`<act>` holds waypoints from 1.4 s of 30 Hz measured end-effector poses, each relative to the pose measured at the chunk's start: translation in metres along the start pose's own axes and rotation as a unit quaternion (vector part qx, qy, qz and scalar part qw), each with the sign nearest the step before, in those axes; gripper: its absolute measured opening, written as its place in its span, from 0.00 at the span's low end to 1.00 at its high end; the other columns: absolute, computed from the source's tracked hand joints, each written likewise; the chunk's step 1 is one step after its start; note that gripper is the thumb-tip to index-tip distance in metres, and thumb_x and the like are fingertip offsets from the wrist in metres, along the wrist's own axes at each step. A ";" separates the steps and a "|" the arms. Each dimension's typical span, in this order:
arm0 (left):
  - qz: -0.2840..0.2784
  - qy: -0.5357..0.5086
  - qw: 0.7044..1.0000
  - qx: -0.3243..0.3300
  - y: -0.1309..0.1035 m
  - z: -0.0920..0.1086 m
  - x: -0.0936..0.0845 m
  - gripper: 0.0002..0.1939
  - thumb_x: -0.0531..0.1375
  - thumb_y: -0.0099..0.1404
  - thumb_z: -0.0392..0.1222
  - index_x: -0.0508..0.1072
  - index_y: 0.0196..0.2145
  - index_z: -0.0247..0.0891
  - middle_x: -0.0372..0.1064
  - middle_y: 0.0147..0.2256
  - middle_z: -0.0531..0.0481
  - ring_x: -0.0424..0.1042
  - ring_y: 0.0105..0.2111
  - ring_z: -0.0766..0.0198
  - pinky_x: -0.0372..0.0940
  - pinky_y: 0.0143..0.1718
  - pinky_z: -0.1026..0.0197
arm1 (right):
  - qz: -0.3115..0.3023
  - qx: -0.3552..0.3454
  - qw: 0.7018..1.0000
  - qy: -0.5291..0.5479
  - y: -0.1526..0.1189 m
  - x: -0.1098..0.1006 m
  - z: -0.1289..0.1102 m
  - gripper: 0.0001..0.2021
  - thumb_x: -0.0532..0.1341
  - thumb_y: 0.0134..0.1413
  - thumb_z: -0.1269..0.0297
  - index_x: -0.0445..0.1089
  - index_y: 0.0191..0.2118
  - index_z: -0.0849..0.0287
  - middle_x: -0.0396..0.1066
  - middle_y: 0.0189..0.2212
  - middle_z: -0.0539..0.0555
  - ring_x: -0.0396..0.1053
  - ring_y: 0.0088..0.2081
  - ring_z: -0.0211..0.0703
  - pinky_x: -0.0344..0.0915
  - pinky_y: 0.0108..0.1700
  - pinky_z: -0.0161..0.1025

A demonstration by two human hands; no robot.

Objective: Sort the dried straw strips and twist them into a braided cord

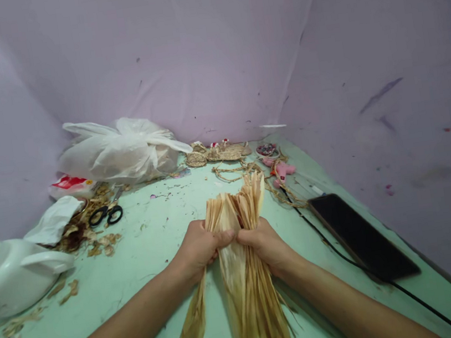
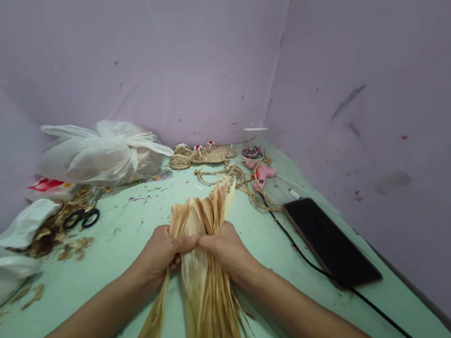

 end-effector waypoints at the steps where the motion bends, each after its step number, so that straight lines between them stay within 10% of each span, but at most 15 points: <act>1: -0.006 0.000 1.000 -0.001 0.000 0.000 0.000 0.14 0.64 0.40 0.43 0.61 0.17 0.36 0.50 0.10 0.59 0.47 0.11 0.76 0.42 0.12 0.69 | -0.019 0.007 1.000 0.010 -0.001 0.001 -0.001 0.13 0.59 0.32 0.72 0.71 0.31 0.63 0.71 0.21 0.53 0.67 0.23 0.42 0.64 0.27 0.37; 11: -0.151 -0.115 0.981 -0.026 0.004 0.001 -0.002 0.17 0.66 0.38 0.44 0.68 0.25 0.30 0.66 0.19 0.48 0.52 0.12 0.78 0.38 0.11 0.72 | -0.032 0.088 0.989 0.116 0.005 -0.013 0.005 0.04 0.58 0.28 0.73 0.64 0.19 0.62 0.62 0.13 0.48 0.63 0.18 0.37 0.63 0.24 0.35; 22: 0.014 -0.052 0.996 -0.066 0.042 0.020 -0.073 0.10 0.62 0.44 0.34 0.62 0.20 0.33 0.53 0.11 0.58 0.46 0.10 0.79 0.39 0.09 0.75 | -0.154 0.046 0.919 0.361 0.018 -0.077 -0.053 0.12 0.52 0.29 0.80 0.54 0.26 0.59 0.53 0.20 0.45 0.55 0.19 0.25 0.51 0.12 0.15; 33: 0.053 0.208 0.974 -0.067 0.032 0.035 -0.084 0.15 0.65 0.42 0.35 0.59 0.14 0.36 0.47 0.07 0.59 0.46 0.08 0.75 0.37 0.10 0.70 | -0.309 0.000 0.844 0.438 -0.001 -0.091 -0.083 0.12 0.53 0.36 0.79 0.56 0.30 0.58 0.53 0.19 0.43 0.51 0.18 0.26 0.48 0.11 0.16; 42: -0.152 -0.055 0.984 -0.076 0.015 0.019 -0.038 0.12 0.66 0.38 0.35 0.66 0.21 0.31 0.59 0.14 0.54 0.57 0.13 0.74 0.50 0.11 0.72 | -0.052 0.137 0.961 0.235 0.020 -0.038 -0.010 0.13 0.64 0.31 0.77 0.65 0.29 0.64 0.56 0.16 0.43 0.54 0.16 0.24 0.52 0.14 0.19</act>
Point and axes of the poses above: each hand's wrist, its own y-axis towards the middle knuckle, its own x-axis out of the palm, z = x × y, the point moved 2 cm from there along y, towards the middle knuckle
